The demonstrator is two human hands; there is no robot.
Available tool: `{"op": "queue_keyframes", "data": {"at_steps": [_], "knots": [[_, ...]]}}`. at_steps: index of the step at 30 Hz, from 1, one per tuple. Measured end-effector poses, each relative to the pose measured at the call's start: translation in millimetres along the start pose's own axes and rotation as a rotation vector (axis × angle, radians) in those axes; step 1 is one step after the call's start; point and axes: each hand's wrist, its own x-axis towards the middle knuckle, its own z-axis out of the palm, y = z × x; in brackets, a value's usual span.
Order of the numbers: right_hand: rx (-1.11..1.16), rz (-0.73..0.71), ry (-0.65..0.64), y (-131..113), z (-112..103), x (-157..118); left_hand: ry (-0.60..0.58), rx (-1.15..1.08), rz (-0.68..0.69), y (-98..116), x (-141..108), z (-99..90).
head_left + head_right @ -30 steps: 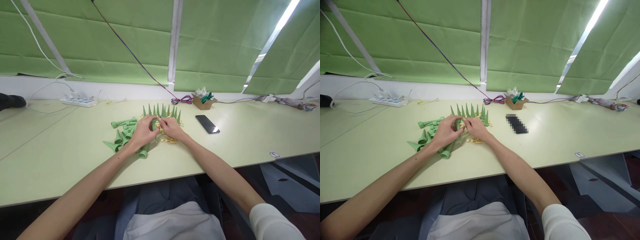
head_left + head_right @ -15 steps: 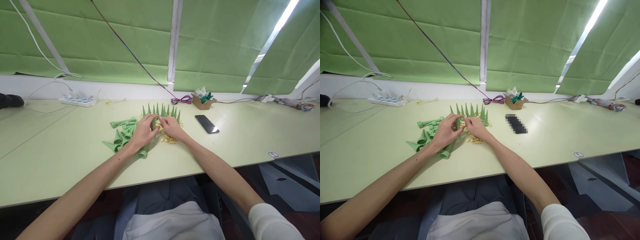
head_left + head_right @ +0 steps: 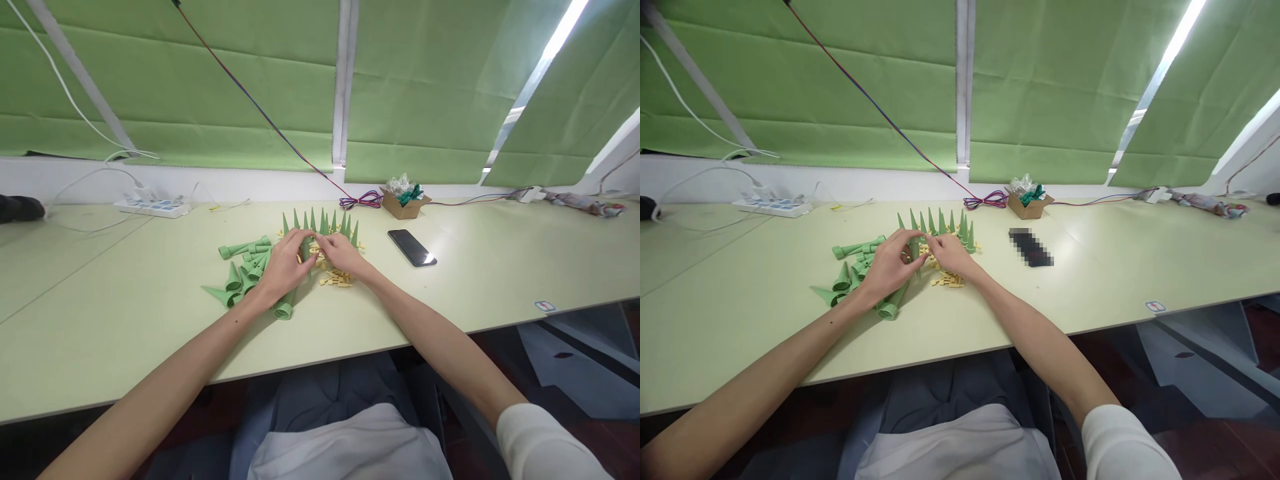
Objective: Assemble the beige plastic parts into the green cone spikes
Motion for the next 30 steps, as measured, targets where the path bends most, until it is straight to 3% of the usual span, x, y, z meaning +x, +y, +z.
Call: {"op": "queue_keyframes", "data": {"at_steps": [11, 18, 25, 30], "knots": [[0.115, 0.045, 0.021, -0.4, 1.9, 0.1, 0.060, -0.050, -0.037, -2.7, 1.6, 0.7], [0.078, -0.051, 0.082, -5.0, 2.7, -2.9, 0.167, -0.323, -0.340, -0.7, 6.9, -6.9], [0.314, -0.058, -0.045, -5.5, 4.9, -6.6, 0.305, -0.651, -0.553, -5.7, 14.9, -6.9], [0.339, -0.087, -0.118, -2.9, 8.9, -6.1, 0.323, -0.802, -0.634, -6.0, 16.0, -5.6]]}}
